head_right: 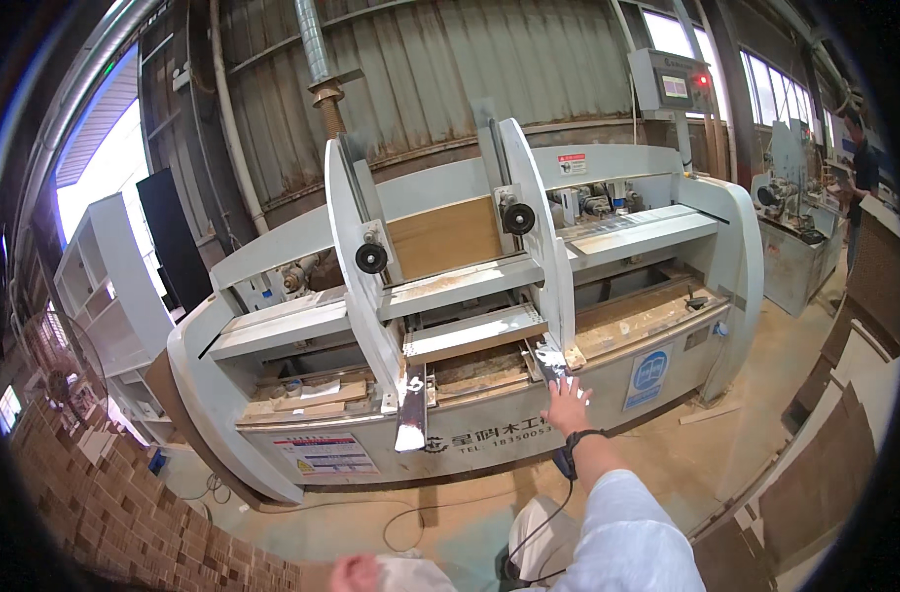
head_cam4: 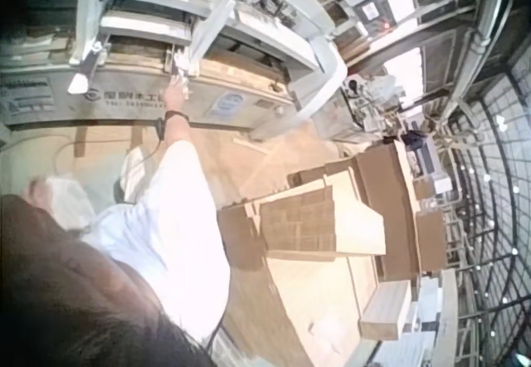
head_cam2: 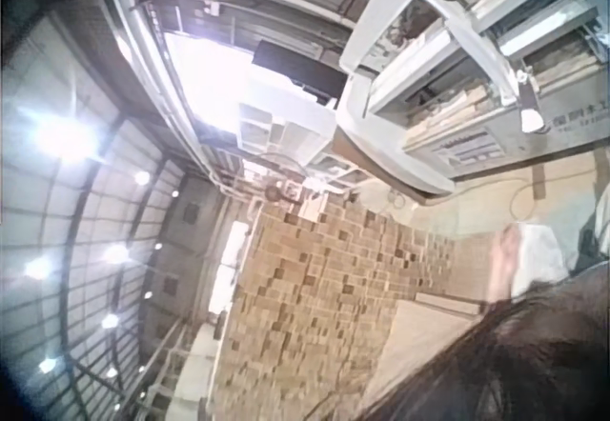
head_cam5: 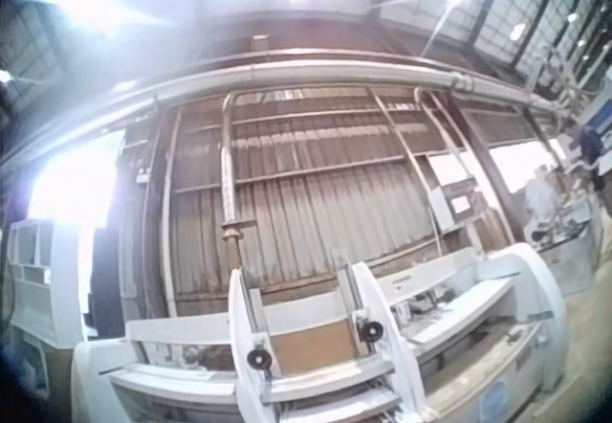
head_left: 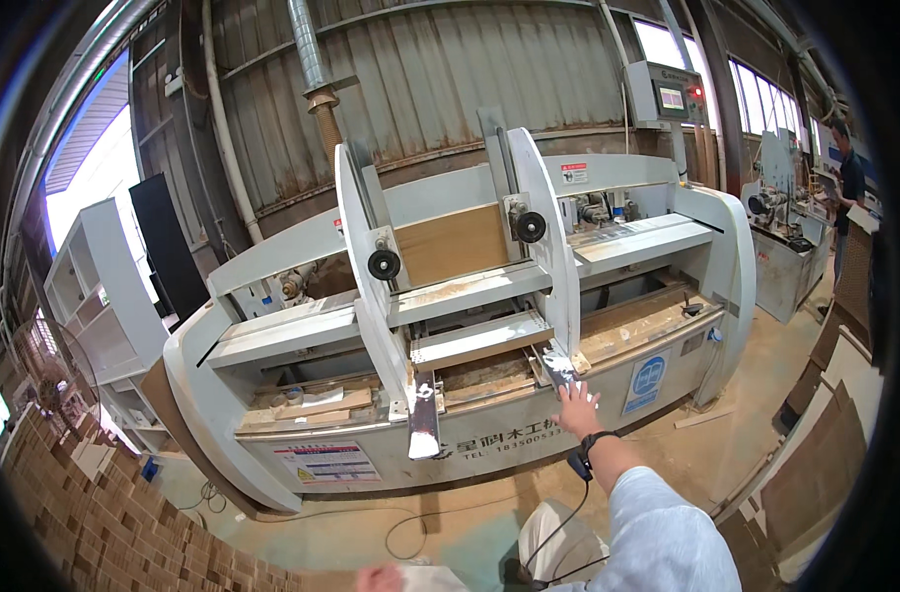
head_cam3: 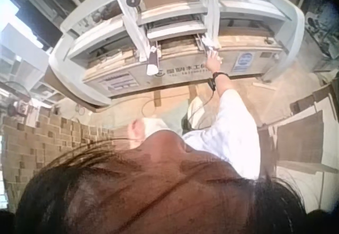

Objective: Loading wooden panels into a woodworking machine for processing and restacking them.

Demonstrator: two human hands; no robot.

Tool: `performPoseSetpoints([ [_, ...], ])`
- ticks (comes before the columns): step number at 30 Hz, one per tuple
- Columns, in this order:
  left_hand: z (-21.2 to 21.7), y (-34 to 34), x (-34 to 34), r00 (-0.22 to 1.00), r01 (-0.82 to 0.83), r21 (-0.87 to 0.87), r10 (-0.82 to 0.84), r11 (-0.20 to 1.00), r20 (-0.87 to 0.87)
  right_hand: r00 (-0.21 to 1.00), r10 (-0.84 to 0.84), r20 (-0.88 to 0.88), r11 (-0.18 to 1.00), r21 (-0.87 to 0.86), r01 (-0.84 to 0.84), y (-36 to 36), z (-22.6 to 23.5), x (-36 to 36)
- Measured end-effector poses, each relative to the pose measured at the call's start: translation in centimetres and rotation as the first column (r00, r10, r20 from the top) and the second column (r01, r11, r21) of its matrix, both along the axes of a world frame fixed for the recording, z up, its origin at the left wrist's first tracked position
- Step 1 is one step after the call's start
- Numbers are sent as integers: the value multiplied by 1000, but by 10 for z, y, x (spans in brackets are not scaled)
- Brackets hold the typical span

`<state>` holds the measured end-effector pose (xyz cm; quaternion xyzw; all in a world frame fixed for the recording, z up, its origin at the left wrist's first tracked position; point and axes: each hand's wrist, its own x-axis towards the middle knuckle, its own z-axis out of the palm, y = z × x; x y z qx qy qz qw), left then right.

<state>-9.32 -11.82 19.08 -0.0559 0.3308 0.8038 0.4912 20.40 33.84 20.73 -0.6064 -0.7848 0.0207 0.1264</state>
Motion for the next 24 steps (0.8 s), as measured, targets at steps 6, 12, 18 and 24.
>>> performPoseSetpoints([
  [6, -67, 115, 107, 803, 514, -79, -511, 854, -306, 987, 87, 134, 986, -152, -66, -3, 18, -5],
  [12, -160, 148, 115, 380, 655, -498, -817, 569, -434, 993, 48, 112, 992, -119, -35, 0, 5, -3],
  [18, -217, 128, 115, 154, 629, -570, -803, 529, -575, 995, 49, 92, 999, -15, -48, 8, 1, -9],
  [24, -197, 125, 120, -134, 634, -665, -792, 394, -596, 993, 19, 119, 999, -40, -15, 6, 4, -2],
])
